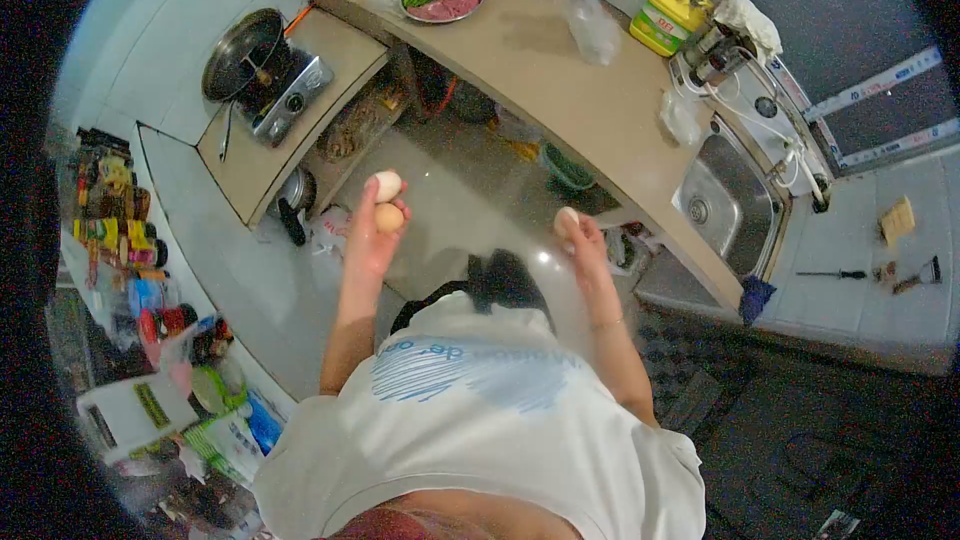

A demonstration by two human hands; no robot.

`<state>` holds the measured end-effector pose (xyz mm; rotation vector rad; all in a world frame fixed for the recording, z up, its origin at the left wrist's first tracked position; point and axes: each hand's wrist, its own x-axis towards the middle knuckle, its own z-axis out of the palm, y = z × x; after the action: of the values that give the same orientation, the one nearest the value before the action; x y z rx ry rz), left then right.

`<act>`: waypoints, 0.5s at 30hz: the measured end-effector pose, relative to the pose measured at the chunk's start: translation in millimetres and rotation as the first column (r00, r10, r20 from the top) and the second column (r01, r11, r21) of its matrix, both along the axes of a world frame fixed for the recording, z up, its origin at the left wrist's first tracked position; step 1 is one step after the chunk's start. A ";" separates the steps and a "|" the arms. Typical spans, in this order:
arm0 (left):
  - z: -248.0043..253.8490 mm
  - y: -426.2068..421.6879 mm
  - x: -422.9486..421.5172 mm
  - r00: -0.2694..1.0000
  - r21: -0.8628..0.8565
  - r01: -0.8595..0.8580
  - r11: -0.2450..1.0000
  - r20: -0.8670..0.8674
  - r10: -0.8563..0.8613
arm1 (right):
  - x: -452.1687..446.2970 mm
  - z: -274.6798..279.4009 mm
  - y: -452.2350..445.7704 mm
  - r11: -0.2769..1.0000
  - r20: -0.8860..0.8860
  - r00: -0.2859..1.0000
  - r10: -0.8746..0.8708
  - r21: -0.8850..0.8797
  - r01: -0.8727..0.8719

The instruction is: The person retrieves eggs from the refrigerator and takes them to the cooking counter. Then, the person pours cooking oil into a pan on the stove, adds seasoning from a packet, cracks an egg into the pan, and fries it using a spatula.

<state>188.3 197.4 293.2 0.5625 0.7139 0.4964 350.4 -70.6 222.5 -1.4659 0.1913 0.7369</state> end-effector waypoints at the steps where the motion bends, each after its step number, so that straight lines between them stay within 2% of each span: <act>1: -4.5 5.0 13.4 0.998 0.014 0.062 0.998 -0.009 -0.062 | 16.9 1.6 10.6 0.997 0.123 0.992 0.016 -0.082 -0.006; 2: -9.9 9.5 26.7 0.998 0.012 0.060 0.998 -0.018 -0.060 | 36.0 4.6 19.9 0.996 0.114 0.993 0.019 -0.083 -0.009; 4: -20.8 16.9 48.9 0.991 -0.035 0.128 0.991 -0.024 -0.129 | 74.3 6.0 38.8 0.982 -0.141 0.990 0.007 0.190 0.021; 5: -23.2 21.1 60.6 0.991 -0.035 0.128 0.991 -0.033 -0.129 | 91.3 -2.8 53.5 1.000 0.084 0.996 0.022 -0.025 -0.019; 6: -25.6 26.4 70.5 0.991 -0.042 0.122 0.992 -0.046 -0.124 | 109.2 -9.0 67.3 0.999 0.070 0.997 0.027 -0.029 -0.025; 8: -28.2 39.0 93.6 0.992 -0.029 0.107 0.994 -0.068 -0.109 | 145.9 -13.3 99.7 0.982 -0.113 0.993 -0.019 0.184 0.040; 9: -28.4 46.7 105.9 0.991 -0.034 0.106 0.994 -0.076 -0.108 | 163.4 -15.9 116.9 0.999 0.048 0.997 0.052 0.000 -0.052; 11: -25.9 63.1 127.0 0.980 -0.014 0.008 1.000 -0.201 -0.010 | 192.8 -4.7 150.6 0.993 0.002 0.994 0.106 0.049 -0.106; 13: -20.9 79.0 146.3 0.978 0.023 0.001 1.000 -0.207 0.004 | 217.1 -2.9 185.0 0.979 -0.042 0.984 0.173 0.116 -0.167; 15: -19.4 97.5 162.7 0.977 0.061 -0.007 0.998 -0.214 0.020 | 234.8 -7.8 217.5 0.937 0.194 0.921 0.338 0.025 -0.349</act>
<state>351.0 294.8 273.8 0.6744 0.9113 0.4753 585.2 146.9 214.7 -1.5203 -0.2384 0.8727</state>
